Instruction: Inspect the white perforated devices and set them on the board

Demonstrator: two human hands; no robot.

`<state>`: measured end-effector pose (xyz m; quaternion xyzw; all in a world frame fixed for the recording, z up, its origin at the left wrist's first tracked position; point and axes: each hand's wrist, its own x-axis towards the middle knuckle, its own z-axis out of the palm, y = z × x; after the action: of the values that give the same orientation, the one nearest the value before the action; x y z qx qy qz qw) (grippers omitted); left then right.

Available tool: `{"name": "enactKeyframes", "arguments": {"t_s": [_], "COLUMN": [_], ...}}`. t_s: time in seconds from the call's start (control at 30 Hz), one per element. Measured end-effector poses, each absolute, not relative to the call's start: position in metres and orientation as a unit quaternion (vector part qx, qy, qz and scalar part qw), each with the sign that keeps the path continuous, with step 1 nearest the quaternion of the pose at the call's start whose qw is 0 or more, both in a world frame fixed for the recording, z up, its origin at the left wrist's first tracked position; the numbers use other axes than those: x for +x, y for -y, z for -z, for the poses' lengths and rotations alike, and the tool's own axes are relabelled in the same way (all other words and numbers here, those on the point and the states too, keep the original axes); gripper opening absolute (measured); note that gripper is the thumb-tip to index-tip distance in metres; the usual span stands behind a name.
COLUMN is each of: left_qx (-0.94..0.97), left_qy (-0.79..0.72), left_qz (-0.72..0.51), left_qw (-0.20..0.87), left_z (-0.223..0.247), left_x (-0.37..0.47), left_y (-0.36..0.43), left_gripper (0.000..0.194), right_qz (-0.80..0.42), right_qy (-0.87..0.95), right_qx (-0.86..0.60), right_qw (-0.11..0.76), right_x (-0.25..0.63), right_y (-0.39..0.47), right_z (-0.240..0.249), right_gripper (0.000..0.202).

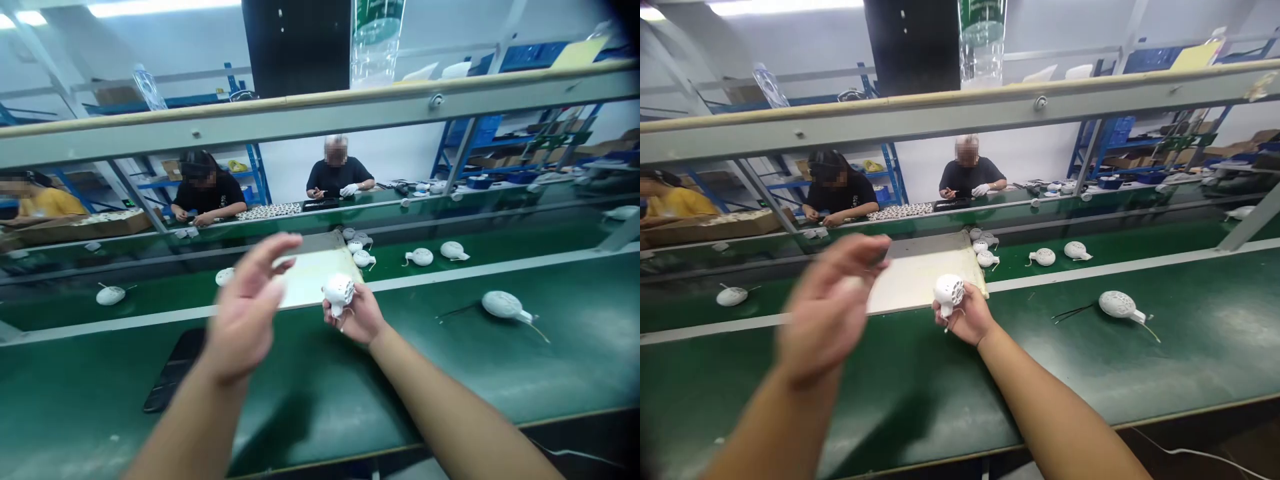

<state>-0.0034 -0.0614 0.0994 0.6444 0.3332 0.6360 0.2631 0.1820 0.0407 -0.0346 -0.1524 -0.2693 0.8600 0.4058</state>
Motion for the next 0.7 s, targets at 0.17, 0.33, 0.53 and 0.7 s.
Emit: {"name": "enactKeyframes", "arguments": {"t_s": [0.17, 0.33, 0.53, 0.7], "left_qx": [0.594, 0.587, 0.618, 0.615], "left_qy": [-0.403, -0.432, -0.435, -0.412], "left_qz": [-0.498, -0.524, -0.541, -0.593], "left_qw": [0.486, 0.441, 0.370, 0.317], "left_z": [0.032, 0.067, 0.059, 0.056], "left_x": [0.025, 0.017, 0.006, 0.011], "left_y": [0.016, 0.010, 0.004, 0.004], "left_gripper": [0.076, 0.070, 0.062, 0.051], "right_qz": [-0.904, -0.859, -0.769, -0.770], "right_qy": [0.265, 0.325, 0.470, 0.489], "right_qx": [-0.158, -0.212, -0.224, -0.231], "right_qw": [0.295, 0.334, 0.371, 0.337], "right_x": [0.171, 0.169, 0.172, 0.169], "right_y": [-0.025, -0.031, -0.034, -0.029], "right_z": [0.059, 0.073, 0.073, 0.078], "right_gripper": [0.056, 0.061, 0.045, 0.044]}}
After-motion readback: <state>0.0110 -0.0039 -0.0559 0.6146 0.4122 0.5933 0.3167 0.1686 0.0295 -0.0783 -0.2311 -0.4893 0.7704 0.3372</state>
